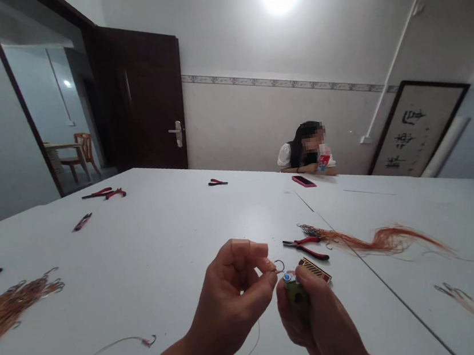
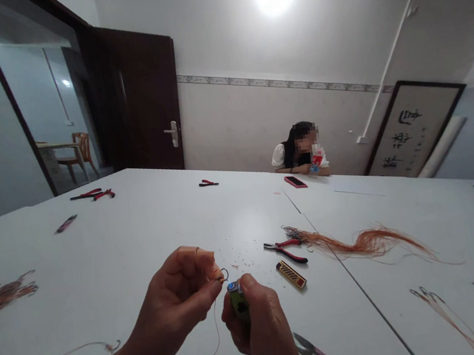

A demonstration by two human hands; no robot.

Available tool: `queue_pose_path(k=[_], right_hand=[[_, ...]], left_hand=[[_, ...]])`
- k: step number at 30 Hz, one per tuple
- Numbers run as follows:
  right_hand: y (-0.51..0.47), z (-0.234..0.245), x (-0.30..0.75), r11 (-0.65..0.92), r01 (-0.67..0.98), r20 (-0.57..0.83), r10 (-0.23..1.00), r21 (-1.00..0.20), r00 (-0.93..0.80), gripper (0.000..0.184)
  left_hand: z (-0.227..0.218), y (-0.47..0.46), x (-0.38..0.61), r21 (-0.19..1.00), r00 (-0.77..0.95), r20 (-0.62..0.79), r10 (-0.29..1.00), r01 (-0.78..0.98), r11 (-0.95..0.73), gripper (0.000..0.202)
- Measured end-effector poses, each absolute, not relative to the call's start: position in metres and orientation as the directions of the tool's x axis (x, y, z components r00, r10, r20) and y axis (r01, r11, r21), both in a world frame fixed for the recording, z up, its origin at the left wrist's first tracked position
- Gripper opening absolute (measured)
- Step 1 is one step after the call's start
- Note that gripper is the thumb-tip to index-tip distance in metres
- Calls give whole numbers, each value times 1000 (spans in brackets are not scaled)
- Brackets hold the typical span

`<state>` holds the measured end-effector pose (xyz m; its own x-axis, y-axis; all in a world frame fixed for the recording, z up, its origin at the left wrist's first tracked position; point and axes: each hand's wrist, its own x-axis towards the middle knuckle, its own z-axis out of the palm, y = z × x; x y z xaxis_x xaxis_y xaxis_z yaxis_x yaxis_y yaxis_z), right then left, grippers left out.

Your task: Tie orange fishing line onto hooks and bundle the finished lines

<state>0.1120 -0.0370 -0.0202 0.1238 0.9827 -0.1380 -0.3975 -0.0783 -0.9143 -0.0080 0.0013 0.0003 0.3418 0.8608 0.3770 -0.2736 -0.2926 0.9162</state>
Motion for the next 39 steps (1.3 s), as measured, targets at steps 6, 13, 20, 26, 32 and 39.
queue_pose_path(k=[6,13,20,26,32,39], right_hand=[[-36,-21,112,-82,-481,-197,961,-873,194,52],[-36,-25,114,229,-323,174,966,-918,191,29],[-33,-26,120,334,-205,297,935,-920,193,18],[-33,-20,128,309,-159,267,933,-938,240,23],[-34,-15,125,338,-67,324,933,-939,159,18],[-27,-10,132,314,259,350,931,-913,106,26]], left_hand=[[4,-1,-10,920,340,375,863,-254,-299,15],[3,1,-8,915,379,364,851,-316,-251,14],[1,1,-9,928,381,345,858,-277,-250,12],[1,2,-8,926,366,354,861,-266,-268,15],[0,2,-7,932,372,348,860,-238,-274,14],[1,5,-13,937,342,342,875,-187,-294,19]])
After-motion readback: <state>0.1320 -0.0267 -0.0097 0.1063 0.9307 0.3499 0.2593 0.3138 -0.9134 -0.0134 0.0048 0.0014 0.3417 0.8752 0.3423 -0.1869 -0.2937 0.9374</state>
